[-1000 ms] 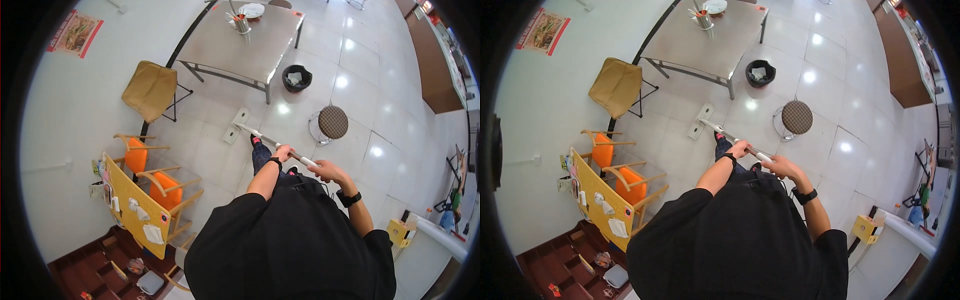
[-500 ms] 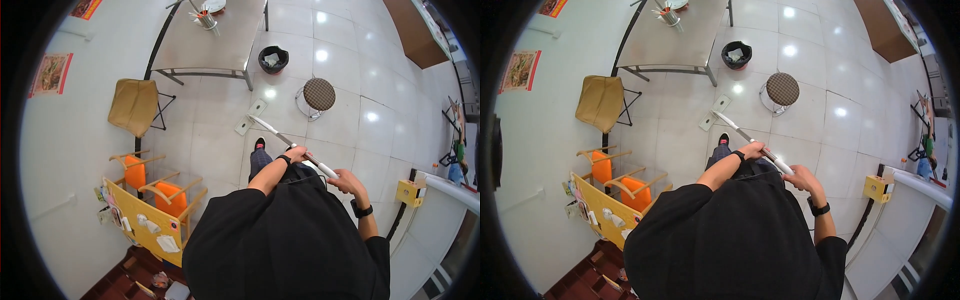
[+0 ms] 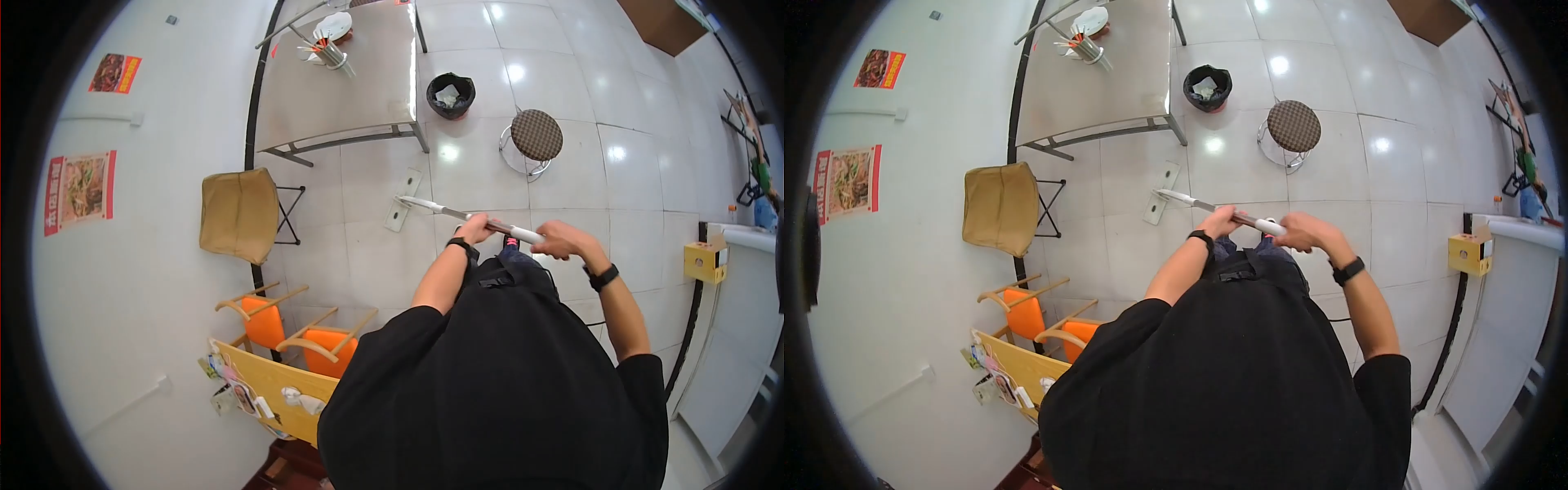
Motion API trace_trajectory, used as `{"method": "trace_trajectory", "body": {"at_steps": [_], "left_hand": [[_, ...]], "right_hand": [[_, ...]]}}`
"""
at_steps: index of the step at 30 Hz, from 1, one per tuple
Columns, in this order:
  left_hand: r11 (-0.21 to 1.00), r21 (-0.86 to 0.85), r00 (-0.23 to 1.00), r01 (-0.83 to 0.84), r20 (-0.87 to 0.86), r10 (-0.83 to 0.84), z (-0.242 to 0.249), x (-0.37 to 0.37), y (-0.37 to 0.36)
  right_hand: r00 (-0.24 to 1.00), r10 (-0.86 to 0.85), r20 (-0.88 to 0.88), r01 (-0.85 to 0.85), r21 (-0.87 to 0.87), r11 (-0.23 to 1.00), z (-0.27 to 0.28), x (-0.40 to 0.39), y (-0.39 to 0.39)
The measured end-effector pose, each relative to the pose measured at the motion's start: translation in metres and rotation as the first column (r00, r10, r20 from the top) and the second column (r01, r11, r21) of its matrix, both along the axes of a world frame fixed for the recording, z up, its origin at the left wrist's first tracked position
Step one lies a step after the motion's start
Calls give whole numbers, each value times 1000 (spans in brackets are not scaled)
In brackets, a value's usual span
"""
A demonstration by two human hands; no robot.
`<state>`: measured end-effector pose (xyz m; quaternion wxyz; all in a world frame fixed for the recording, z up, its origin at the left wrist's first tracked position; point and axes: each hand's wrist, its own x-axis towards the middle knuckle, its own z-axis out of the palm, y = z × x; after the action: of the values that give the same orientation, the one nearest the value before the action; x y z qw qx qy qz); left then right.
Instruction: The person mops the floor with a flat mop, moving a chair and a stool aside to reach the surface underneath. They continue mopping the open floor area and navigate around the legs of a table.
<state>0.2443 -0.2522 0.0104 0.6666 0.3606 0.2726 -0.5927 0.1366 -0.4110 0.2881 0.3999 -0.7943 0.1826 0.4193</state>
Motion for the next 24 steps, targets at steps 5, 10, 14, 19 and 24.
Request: {"method": "trace_trajectory", "body": {"at_steps": [5, 10, 14, 19, 24], "left_hand": [[990, 76, 971, -115, -204, 128, 18, 40, 17], [984, 127, 990, -127, -46, 134, 27, 41, 12], [985, 155, 997, -76, 29, 73, 18, 56, 23], [991, 122, 999, -46, 14, 45, 36, 50, 48], [933, 344, 994, -103, 55, 89, 28, -5, 56]], "right_hand": [[997, 55, 53, -49, -107, 993, -4, 35, 22], [1000, 26, -3, -26, -127, 992, 2, 54, 24], [998, 64, 17, -60, -171, 983, 13, 71, 46], [989, 143, 35, -138, -130, 982, 18, 59, 67], [986, 166, -21, -167, -61, 984, -2, 2, 84]]}}
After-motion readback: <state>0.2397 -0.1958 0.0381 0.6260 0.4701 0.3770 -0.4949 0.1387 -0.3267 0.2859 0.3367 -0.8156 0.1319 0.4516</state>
